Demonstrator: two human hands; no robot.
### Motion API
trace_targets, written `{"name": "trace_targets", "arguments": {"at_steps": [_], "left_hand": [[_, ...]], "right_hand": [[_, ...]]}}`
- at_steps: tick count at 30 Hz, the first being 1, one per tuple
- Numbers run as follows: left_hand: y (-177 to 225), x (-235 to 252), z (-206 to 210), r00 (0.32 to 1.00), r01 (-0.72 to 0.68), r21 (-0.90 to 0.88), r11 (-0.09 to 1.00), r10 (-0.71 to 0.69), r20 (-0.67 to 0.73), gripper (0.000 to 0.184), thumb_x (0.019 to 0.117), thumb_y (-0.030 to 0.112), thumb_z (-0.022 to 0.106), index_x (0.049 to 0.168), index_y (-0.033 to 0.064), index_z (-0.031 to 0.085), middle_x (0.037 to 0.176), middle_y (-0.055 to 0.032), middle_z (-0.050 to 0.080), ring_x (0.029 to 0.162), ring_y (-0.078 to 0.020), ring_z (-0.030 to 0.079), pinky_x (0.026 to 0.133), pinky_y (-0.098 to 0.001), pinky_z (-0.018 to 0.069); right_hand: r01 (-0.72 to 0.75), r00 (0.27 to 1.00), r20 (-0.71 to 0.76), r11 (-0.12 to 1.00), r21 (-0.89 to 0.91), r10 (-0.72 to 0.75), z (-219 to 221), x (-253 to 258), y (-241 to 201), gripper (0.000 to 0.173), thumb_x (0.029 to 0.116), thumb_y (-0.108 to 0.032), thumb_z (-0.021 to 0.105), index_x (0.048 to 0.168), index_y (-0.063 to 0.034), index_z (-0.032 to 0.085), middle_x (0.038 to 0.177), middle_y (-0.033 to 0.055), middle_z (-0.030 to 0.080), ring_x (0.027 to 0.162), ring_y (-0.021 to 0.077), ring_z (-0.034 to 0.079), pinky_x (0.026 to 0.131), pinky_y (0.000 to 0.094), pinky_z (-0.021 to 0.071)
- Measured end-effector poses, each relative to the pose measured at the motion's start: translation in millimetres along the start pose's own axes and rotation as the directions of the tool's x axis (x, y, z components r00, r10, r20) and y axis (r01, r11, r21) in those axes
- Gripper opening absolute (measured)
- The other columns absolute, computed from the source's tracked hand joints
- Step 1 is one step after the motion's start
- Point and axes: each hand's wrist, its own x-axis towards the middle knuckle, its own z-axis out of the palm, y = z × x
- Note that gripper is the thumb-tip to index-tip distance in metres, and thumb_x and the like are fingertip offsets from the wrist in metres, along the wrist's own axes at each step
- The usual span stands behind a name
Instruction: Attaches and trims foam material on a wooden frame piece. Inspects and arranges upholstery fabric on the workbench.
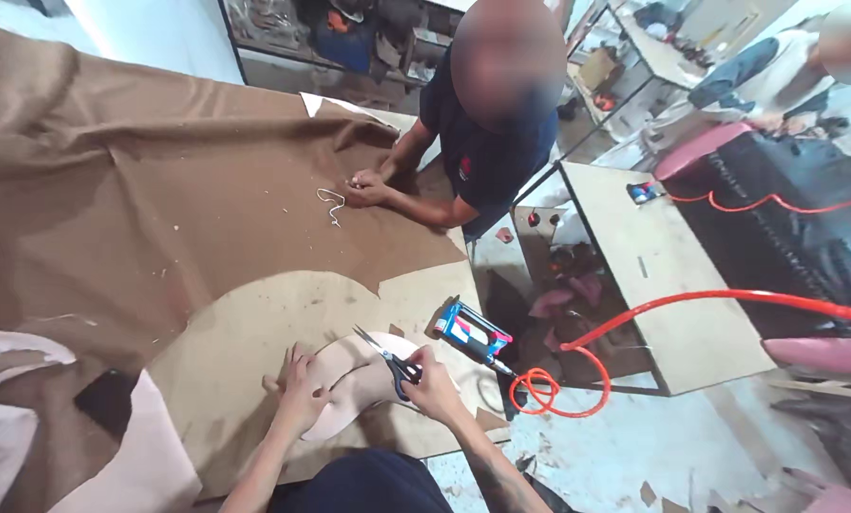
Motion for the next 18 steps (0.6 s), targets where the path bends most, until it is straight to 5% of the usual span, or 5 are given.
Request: {"name": "trace_targets", "arguments": {"at_steps": [3,7,13,15,18], "left_hand": [[13,-1,-5,0.998,-0.005,0.032,0.999,0.003,0.062,0.094,0.0795,0.039,0.081,0.158,0.0108,0.036,0.172,-0.0121,0.013,0.159,-0.0350,0.004,0.113,-0.0833,0.0038],[17,-6,-3,0.994,-0.073,0.022,0.997,0.071,0.083,0.100,0.0880,0.035,0.071,0.166,0.0080,0.013,0.173,-0.0151,0.009,0.159,-0.0363,0.004,0.112,-0.0853,0.0071],[-25,-9,-6,0.982,-0.151,-0.167,0.974,0.167,0.089,0.071,0.0979,0.022,0.064,0.162,0.0155,0.033,0.171,-0.0020,0.024,0.159,-0.0233,0.013,0.117,-0.0791,0.0019],[-39,-22,2,0.983,-0.179,-0.190,0.965,0.182,-0.005,0.058,0.1044,0.034,0.055,0.158,0.0171,0.040,0.168,0.0018,0.033,0.158,-0.0177,0.018,0.124,-0.0691,0.0016],[-42,-46,23,0.982,-0.108,-0.135,0.985,0.085,-0.167,0.054,0.1090,0.041,0.040,0.157,0.0171,0.042,0.167,0.0036,0.034,0.158,-0.0159,0.018,0.128,-0.0619,0.0038]], "right_hand": [[0.032,0.993,0.097,0.955,0.296,-0.063,6,-18,7,0.082,0.0860,-0.003,0.068,0.157,-0.0181,0.032,0.122,0.0044,0.071,0.097,0.0177,0.073,0.080,0.0418,0.0638],[0.011,0.985,0.145,0.867,0.499,-0.096,17,-45,10,0.074,0.0893,0.004,0.057,0.159,-0.0121,0.038,0.141,0.0111,0.061,0.108,0.0175,0.067,0.090,0.0385,0.0596],[-0.102,0.951,0.280,0.716,0.691,-0.135,27,-65,9,0.074,0.0873,-0.014,0.062,0.156,-0.0061,0.035,0.129,0.0095,0.061,0.104,0.0159,0.063,0.085,0.0338,0.0565],[-0.094,0.955,0.275,0.768,0.634,-0.110,30,-68,2,0.049,0.1041,-0.027,0.054,0.146,-0.0044,0.046,0.100,0.0065,0.063,0.082,0.0152,0.061,0.073,0.0329,0.0558],[0.042,0.969,0.221,0.954,0.297,-0.111,43,-62,-18,0.032,0.1071,-0.026,0.055,0.126,-0.0032,0.067,0.079,0.0043,0.069,0.065,0.0135,0.065,0.060,0.0312,0.0571]]}}
